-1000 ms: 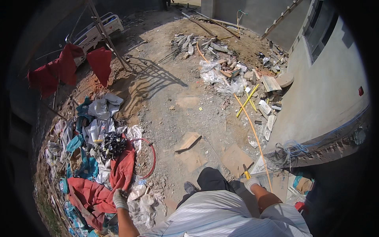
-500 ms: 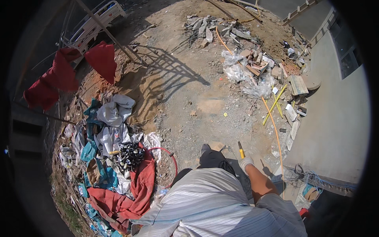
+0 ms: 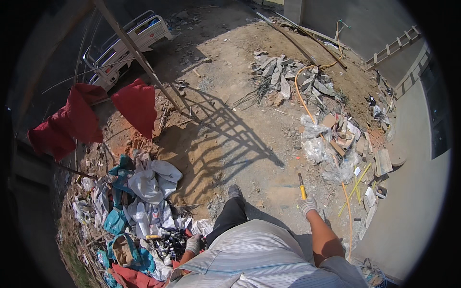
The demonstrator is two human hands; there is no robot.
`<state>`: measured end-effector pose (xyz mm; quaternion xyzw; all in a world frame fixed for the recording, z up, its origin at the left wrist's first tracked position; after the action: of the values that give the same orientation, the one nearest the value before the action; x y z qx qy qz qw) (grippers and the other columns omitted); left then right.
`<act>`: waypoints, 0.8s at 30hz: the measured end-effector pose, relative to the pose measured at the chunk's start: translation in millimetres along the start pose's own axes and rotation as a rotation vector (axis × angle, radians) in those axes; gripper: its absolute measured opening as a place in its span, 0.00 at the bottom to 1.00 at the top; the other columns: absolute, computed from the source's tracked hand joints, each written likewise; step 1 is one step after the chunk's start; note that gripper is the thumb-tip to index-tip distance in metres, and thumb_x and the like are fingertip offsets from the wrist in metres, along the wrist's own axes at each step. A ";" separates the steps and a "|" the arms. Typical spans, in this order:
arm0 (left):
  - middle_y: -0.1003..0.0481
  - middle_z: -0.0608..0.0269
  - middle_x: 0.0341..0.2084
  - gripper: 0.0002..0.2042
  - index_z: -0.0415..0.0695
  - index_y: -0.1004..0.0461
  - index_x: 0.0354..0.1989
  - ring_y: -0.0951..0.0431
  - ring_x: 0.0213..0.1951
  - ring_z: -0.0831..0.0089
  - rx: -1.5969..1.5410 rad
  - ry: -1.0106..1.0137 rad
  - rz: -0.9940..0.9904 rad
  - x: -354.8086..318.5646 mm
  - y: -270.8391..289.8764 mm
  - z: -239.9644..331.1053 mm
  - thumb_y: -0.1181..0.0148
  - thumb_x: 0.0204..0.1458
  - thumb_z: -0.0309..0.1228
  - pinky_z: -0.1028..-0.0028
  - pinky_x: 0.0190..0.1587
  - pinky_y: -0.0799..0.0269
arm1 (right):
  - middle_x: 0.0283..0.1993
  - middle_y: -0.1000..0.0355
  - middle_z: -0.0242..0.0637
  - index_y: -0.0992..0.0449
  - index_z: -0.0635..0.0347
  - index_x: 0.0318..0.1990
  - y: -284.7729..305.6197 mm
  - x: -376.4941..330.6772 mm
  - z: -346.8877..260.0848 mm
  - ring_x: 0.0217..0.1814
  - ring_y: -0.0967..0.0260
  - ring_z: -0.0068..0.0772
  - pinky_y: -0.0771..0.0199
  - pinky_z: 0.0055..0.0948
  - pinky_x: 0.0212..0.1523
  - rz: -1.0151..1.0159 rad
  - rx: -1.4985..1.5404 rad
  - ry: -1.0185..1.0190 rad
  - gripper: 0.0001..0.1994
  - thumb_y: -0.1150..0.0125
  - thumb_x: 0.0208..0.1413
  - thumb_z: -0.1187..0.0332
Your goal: The person retrieves a pair of pliers from a toolbox and uses them to bend and adjust a metal frame on the ground. They repeatedly reposition the frame and apply force with the pliers to shape the metal. Another person is visible nearby but does not assist.
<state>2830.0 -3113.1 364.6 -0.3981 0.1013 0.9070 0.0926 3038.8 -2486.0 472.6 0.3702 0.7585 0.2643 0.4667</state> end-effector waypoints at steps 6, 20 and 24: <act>0.23 0.63 0.24 0.11 0.41 0.24 0.38 0.24 0.22 0.72 0.062 0.018 0.031 136.8 -92.3 328.4 0.44 0.58 0.37 0.74 0.25 0.28 | 0.20 0.35 0.36 0.30 0.57 0.36 -53.9 28.3 66.7 0.18 0.34 0.37 0.36 0.38 0.18 -0.247 0.361 -0.612 0.06 0.41 0.53 0.68; 0.25 0.59 0.22 0.09 0.39 0.26 0.38 0.23 0.23 0.65 -0.167 0.224 0.143 416.1 -249.5 464.6 0.50 0.59 0.31 0.67 0.23 0.27 | 0.27 0.30 0.39 0.27 0.55 0.44 -52.6 425.4 -120.8 0.24 0.30 0.40 0.30 0.43 0.24 -0.262 0.293 -0.551 0.12 0.42 0.53 0.65; 0.22 0.58 0.28 0.19 0.38 0.21 0.38 0.24 0.29 0.66 0.389 0.228 -0.087 441.2 -294.8 420.3 0.46 0.57 0.45 0.67 0.34 0.27 | 0.22 0.33 0.33 0.29 0.53 0.36 23.8 587.7 -334.9 0.17 0.37 0.30 0.38 0.32 0.14 -0.245 0.372 -0.480 0.06 0.44 0.57 0.63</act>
<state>2314.0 -2682.6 283.7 -0.4766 0.2669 0.8147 0.1944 2573.1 -2015.6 331.5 0.4068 0.7009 -0.0318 0.5850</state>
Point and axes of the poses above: each hand's wrist, its own x-axis towards the middle knuckle, its own y-axis out of the back of the hand, z = x × y, the point moved 9 cm from there along x, towards the middle knuckle
